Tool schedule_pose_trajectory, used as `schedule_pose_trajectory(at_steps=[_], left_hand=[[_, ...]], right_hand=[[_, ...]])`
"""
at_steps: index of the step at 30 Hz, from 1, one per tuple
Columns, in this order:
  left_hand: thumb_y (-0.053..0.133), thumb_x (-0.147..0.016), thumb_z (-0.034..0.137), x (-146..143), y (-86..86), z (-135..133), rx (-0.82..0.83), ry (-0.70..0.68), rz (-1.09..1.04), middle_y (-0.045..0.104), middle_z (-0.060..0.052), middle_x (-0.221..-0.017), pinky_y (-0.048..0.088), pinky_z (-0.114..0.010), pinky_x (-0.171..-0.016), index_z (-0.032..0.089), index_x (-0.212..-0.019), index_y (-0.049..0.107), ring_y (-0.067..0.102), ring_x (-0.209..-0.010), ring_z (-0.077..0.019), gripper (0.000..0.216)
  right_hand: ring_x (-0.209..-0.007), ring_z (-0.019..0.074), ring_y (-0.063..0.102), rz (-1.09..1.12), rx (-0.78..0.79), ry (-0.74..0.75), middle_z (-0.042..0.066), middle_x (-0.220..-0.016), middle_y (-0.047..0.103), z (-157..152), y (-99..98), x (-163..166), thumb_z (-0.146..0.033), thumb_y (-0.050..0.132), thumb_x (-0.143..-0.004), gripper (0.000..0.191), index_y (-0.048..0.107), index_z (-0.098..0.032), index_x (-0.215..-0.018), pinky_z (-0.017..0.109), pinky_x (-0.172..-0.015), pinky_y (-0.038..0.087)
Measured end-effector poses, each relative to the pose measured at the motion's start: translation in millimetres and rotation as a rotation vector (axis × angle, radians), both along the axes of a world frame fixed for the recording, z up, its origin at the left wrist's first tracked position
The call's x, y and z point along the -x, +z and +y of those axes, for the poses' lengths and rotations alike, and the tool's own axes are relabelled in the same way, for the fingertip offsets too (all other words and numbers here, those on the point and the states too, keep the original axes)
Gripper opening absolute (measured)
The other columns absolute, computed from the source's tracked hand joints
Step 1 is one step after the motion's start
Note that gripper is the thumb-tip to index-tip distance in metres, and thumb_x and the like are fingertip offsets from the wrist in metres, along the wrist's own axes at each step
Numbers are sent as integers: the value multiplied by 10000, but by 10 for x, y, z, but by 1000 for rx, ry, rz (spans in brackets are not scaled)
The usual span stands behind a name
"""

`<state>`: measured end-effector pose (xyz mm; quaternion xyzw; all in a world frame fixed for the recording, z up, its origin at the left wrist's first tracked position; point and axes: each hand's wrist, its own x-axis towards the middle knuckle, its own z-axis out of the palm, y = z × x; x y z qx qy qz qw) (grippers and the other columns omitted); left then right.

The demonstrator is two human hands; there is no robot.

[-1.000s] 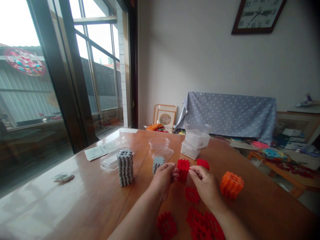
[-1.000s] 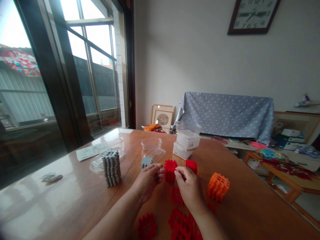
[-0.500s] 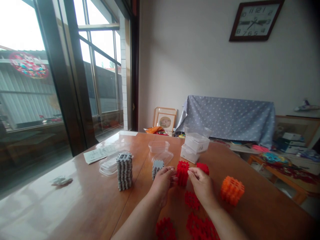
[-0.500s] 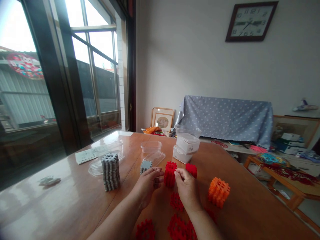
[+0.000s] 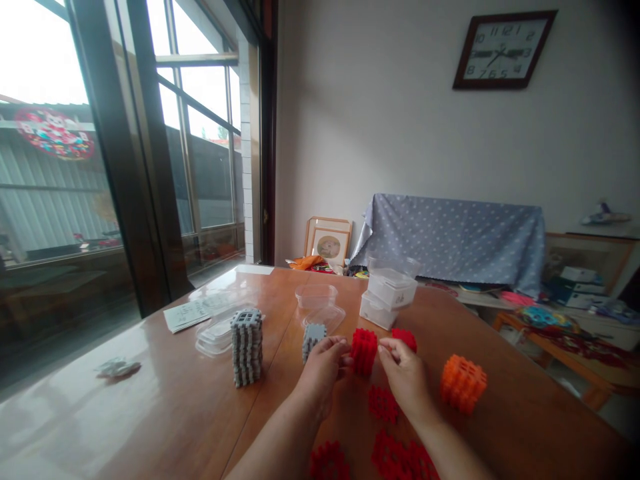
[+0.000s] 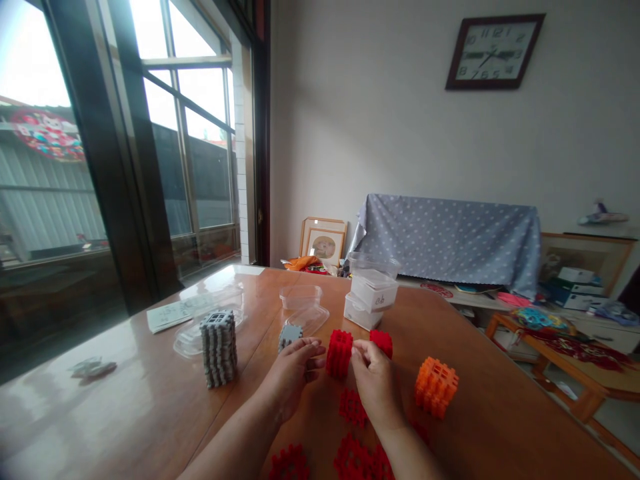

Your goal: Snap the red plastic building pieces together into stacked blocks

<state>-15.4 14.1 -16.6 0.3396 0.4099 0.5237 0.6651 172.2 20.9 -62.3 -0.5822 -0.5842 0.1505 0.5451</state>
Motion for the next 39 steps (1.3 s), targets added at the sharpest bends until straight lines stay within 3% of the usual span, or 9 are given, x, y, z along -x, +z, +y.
schedule_pose_trajectory(at_steps=[3,7,11,16,20,24,30,36,39], left_hand=[[722,-715,276,5,20,-9,-23,16,69,672,-14,-808,349,-221,-581,177,-885,616,603,-632,-105,223],[718,-696,251,-2,15,-23,-126,-31,196,604,16,-656,338,-233,-571,180,-753,596,550,-586,-115,152],[680,-709,211,-36,-75,-30,-239,-141,308,586,16,-621,332,-245,-568,178,-687,592,519,-574,-123,96],[593,-710,153,-70,-201,-36,-284,-247,396,594,2,-658,334,-248,-568,173,-744,656,520,-612,-136,74],[593,-712,149,-71,-232,-41,-292,-269,423,602,-6,-662,341,-246,-563,176,-747,666,533,-619,-148,86],[590,-702,138,-67,-247,-50,-308,-283,470,618,-13,-669,351,-242,-564,178,-757,678,546,-629,-156,111],[619,-746,204,-99,-293,-65,-314,-325,563,659,-33,-708,380,-252,-577,174,-809,706,593,-661,-180,111],[629,-702,167,-99,-301,-46,-337,-300,616,662,-24,-755,379,-262,-613,155,-875,722,570,-704,-175,197],[602,-680,123,-100,-309,-35,-343,-311,573,687,-35,-828,388,-267,-641,148,-940,722,581,-739,-178,288]], right_hand=[[-746,233,694,-43,35,13,48,-815,766,-115,114,-19,-504,569,-885,342,725,-209,-956,327,-698,517],[-606,187,615,-114,189,170,-7,-635,691,-281,257,-55,-433,589,-848,256,702,-218,-766,276,-576,440],[-629,193,641,-189,337,325,-10,-646,722,-427,312,-97,-389,710,-766,161,720,-230,-739,257,-573,419],[-697,259,703,-266,277,332,14,-722,782,-518,266,-117,-283,860,-586,234,779,-278,-805,283,-613,435],[-750,275,730,-419,307,325,22,-801,804,-530,283,-79,-236,785,-663,271,797,-304,-925,282,-619,404],[-646,222,691,-455,326,365,9,-676,760,-517,327,-51,-228,689,-761,81,764,-260,-768,257,-553,329],[-534,162,582,-482,358,324,2,-558,666,-466,331,-75,-346,623,-868,311,646,-196,-596,251,-512,260],[-613,161,585,-574,312,263,10,-625,663,-397,379,-105,-405,552,-940,362,629,-198,-653,262,-575,304],[-649,160,563,-480,253,278,0,-664,633,-356,380,-117,-468,490,-984,406,619,-206,-702,263,-613,343]])
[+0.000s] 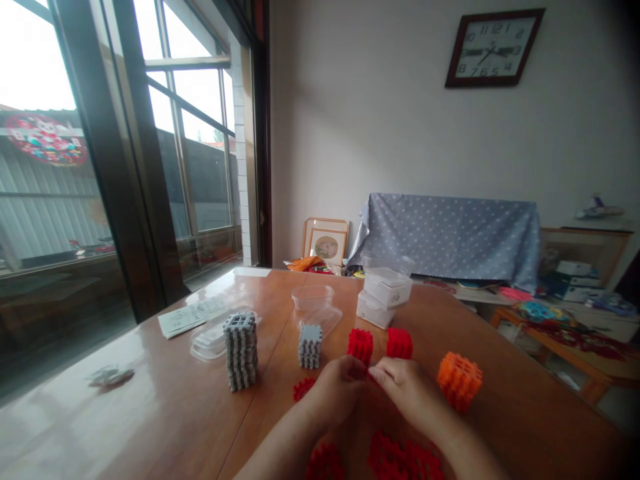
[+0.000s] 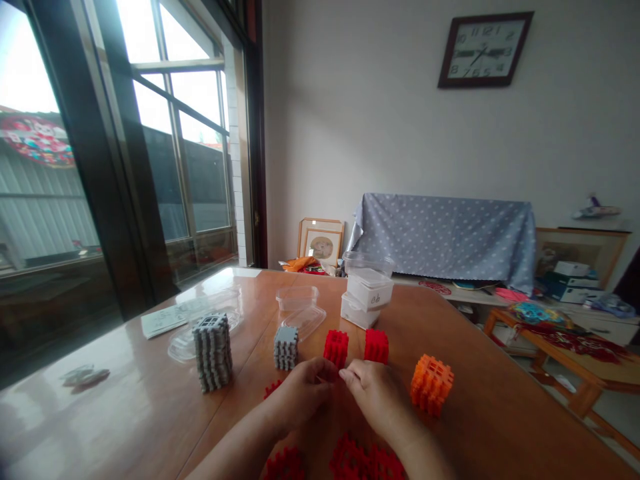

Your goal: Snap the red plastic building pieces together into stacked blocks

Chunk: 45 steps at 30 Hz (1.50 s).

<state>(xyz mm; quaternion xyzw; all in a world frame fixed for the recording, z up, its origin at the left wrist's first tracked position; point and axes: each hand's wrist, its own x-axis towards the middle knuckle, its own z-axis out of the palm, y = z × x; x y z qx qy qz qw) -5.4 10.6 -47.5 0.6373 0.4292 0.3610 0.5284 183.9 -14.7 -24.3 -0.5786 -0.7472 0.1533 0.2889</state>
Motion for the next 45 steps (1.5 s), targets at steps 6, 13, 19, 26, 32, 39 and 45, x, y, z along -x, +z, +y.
schedule_pose_trajectory(at_steps=[6,13,19,26,32,39,45], left_hand=[[640,-714,179,-7,32,5,99,-35,-204,669,-33,-787,346,-266,-649,130,-908,700,528,-688,-141,209],[767,-700,299,26,206,-36,219,-47,-325,587,-4,-699,301,-251,-614,127,-785,659,434,-622,-100,220],[794,-723,376,76,296,-37,262,0,-407,593,-8,-710,279,-244,-584,126,-802,661,423,-583,-84,294],[803,-699,359,112,288,6,274,64,-496,624,-25,-706,289,-238,-585,118,-849,678,447,-585,-86,310],[791,-664,263,115,262,41,326,162,-603,631,-11,-702,347,-233,-623,155,-809,620,533,-618,-102,249],[820,-650,276,112,259,50,336,144,-631,635,-15,-714,354,-234,-625,150,-801,636,526,-618,-101,270],[804,-667,318,149,283,66,294,138,-595,652,-24,-730,310,-236,-609,129,-859,739,463,-597,-87,277]], right_hand=[[-630,135,446,437,90,84,-41,-637,494,30,3,15,-595,488,-968,477,554,-201,-706,245,-596,367],[-585,140,447,648,85,-84,-39,-585,489,24,105,25,-689,569,-870,520,718,-191,-834,254,-563,367],[-516,118,409,866,85,-168,-30,-610,513,22,100,10,-663,629,-831,539,749,-189,-1056,247,-485,293],[-536,107,470,906,207,-103,-11,-687,599,14,62,48,-594,672,-830,448,731,-197,-1029,234,-504,322],[-532,118,500,874,168,-140,-6,-693,623,16,31,167,-622,682,-784,503,731,-193,-1043,245,-518,366],[-520,117,505,827,107,-131,-12,-647,608,-3,69,214,-658,707,-739,497,721,-188,-900,248,-515,393],[-530,130,529,820,117,-129,3,-676,636,-26,109,176,-646,689,-763,471,721,-196,-899,254,-510,403]])
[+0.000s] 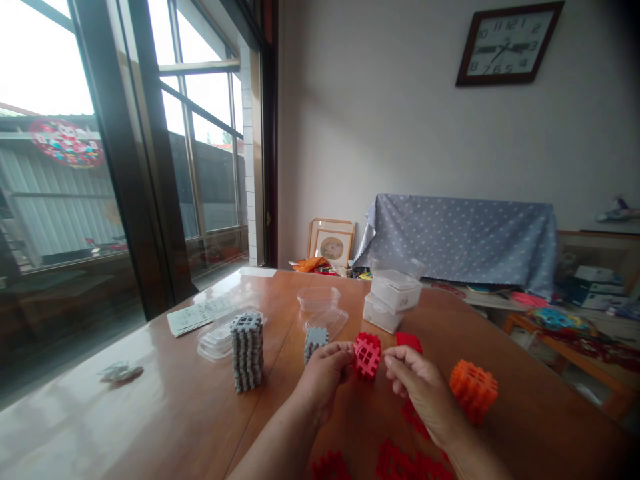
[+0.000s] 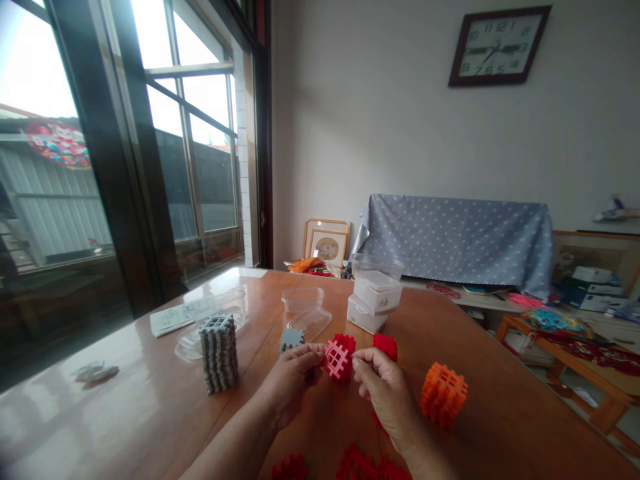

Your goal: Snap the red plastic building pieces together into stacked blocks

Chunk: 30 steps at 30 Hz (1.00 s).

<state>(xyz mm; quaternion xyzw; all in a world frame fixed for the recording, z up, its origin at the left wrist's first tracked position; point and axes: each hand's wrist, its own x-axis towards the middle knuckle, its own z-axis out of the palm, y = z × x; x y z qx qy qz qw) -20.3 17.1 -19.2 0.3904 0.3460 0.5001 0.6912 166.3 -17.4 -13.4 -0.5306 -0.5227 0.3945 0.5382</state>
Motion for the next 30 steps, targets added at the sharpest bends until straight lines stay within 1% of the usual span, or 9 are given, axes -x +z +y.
schedule_pose_trajectory(at_steps=[4,7,10,13,17,21,25,30], left_hand=[[795,-674,331,34,-6,24,-37,-35,54,686,-49,-748,305,-244,-599,119,-899,788,460,-595,-99,309],[791,-677,338,45,-32,57,-36,-24,48,713,-65,-771,352,-249,-622,126,-904,795,520,-624,-120,311],[806,-652,329,46,-41,75,9,24,18,737,-80,-816,420,-269,-684,132,-909,788,595,-687,-151,325],[826,-627,313,46,-19,67,37,61,-23,730,-71,-800,448,-280,-712,129,-893,771,615,-697,-157,328],[841,-610,280,55,28,47,41,99,-51,691,-35,-736,441,-268,-690,129,-871,748,581,-645,-129,316],[843,-603,266,57,40,44,37,94,-58,667,-25,-718,433,-261,-682,121,-867,737,563,-630,-116,319],[853,-614,285,49,15,47,28,71,-79,653,-14,-731,432,-258,-680,131,-875,715,560,-639,-114,333],[883,-628,342,39,27,23,32,88,-79,643,-4,-763,438,-248,-694,146,-930,682,557,-649,-100,412]], right_hand=[[-568,145,572,-23,5,46,29,-744,692,-43,62,-18,-636,693,-770,498,740,-196,-998,268,-545,455],[-599,154,598,-57,2,125,37,-781,719,-63,74,-13,-611,694,-786,465,748,-196,-990,281,-583,490],[-624,162,607,-99,-46,161,27,-760,710,-58,29,22,-573,704,-795,406,744,-198,-947,287,-603,507],[-680,179,630,-156,-115,158,26,-761,707,-44,-49,66,-522,688,-831,342,730,-201,-942,296,-640,524],[-792,204,674,-231,-188,119,55,-884,742,-33,-128,91,-453,664,-875,283,711,-210,-1013,320,-736,549],[-799,209,679,-327,-244,94,55,-897,748,-36,-138,81,-411,656,-892,223,715,-225,-1001,321,-748,544],[-765,209,662,-374,-255,105,43,-841,734,-48,-111,60,-431,653,-894,213,717,-234,-946,322,-734,528],[-712,196,620,-349,-217,113,22,-749,681,-41,-86,26,-538,646,-882,318,704,-226,-905,305,-687,504]])
